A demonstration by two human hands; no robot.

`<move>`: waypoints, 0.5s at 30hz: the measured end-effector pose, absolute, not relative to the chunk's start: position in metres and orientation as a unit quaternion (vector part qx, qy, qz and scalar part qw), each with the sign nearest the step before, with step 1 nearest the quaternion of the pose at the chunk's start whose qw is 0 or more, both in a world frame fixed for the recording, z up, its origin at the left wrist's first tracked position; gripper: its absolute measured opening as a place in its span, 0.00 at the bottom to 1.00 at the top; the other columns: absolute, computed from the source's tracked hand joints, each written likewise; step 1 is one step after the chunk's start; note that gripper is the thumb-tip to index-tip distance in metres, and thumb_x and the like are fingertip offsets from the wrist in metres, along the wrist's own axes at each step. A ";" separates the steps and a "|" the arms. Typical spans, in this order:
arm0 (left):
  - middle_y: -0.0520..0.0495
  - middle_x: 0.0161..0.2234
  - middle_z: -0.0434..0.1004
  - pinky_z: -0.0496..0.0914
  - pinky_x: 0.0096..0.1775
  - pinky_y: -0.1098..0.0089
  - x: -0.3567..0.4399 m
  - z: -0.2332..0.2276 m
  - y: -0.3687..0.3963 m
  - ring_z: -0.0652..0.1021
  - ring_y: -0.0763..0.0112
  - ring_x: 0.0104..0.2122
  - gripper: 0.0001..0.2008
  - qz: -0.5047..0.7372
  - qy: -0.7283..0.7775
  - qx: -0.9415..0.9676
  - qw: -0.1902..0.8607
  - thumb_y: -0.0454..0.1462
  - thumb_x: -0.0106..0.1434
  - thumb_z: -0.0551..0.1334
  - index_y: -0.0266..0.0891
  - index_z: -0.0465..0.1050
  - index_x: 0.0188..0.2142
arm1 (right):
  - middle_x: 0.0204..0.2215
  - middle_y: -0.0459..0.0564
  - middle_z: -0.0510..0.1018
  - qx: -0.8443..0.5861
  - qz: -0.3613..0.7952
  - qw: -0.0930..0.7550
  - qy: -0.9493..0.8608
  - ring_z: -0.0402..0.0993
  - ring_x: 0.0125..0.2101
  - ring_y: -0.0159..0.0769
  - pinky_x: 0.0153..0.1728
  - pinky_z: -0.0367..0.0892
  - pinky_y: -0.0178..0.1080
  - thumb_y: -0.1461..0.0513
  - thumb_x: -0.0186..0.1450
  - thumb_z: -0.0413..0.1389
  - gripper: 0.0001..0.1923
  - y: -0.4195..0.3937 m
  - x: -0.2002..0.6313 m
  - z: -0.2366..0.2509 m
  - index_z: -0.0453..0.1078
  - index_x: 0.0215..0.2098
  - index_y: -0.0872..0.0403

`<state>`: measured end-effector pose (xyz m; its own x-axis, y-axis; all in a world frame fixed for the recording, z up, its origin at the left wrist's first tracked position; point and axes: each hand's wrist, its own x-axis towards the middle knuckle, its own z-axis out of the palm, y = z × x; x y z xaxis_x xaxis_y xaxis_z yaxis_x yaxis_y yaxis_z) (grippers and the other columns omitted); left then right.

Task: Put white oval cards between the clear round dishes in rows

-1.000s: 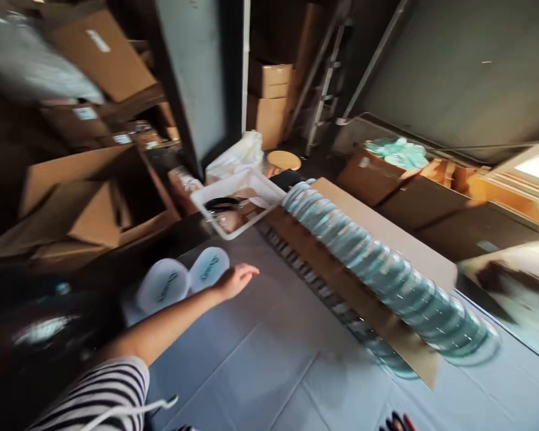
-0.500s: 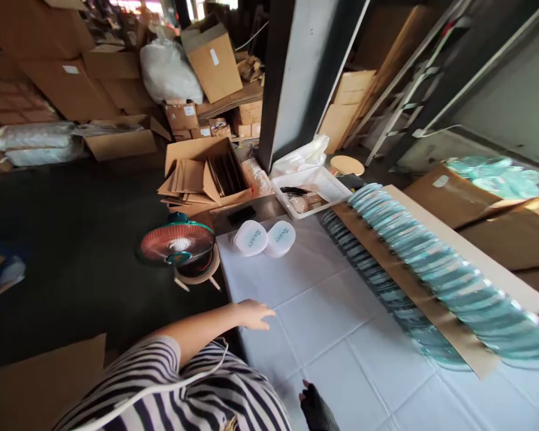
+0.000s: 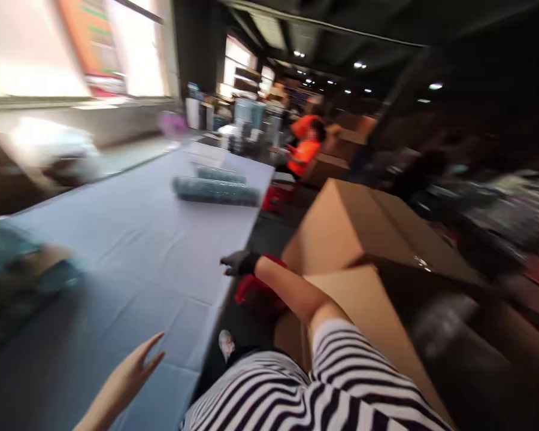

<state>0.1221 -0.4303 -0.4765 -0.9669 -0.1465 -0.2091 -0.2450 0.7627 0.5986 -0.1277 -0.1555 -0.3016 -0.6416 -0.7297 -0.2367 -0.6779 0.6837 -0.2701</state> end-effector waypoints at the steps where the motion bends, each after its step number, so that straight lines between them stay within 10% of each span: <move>1: 0.49 0.51 0.78 0.70 0.54 0.58 0.089 -0.469 -0.425 0.77 0.54 0.53 0.27 0.323 0.942 -0.048 0.073 0.54 0.56 0.55 0.51 0.73 0.53 | 0.54 0.50 0.76 -0.359 -0.083 0.171 0.914 0.72 0.53 0.37 0.53 0.64 0.35 0.57 0.64 0.58 0.25 -0.129 -0.142 -0.292 0.68 0.58 0.54; 15: 0.50 0.54 0.76 0.71 0.55 0.61 -0.140 -0.320 -0.085 0.76 0.57 0.53 0.23 0.227 0.815 0.530 0.056 0.49 0.65 0.55 0.53 0.72 0.57 | 0.57 0.48 0.72 0.051 -0.099 -0.106 0.988 0.69 0.56 0.44 0.58 0.60 0.48 0.57 0.68 0.54 0.28 0.293 -0.058 -0.183 0.59 0.65 0.51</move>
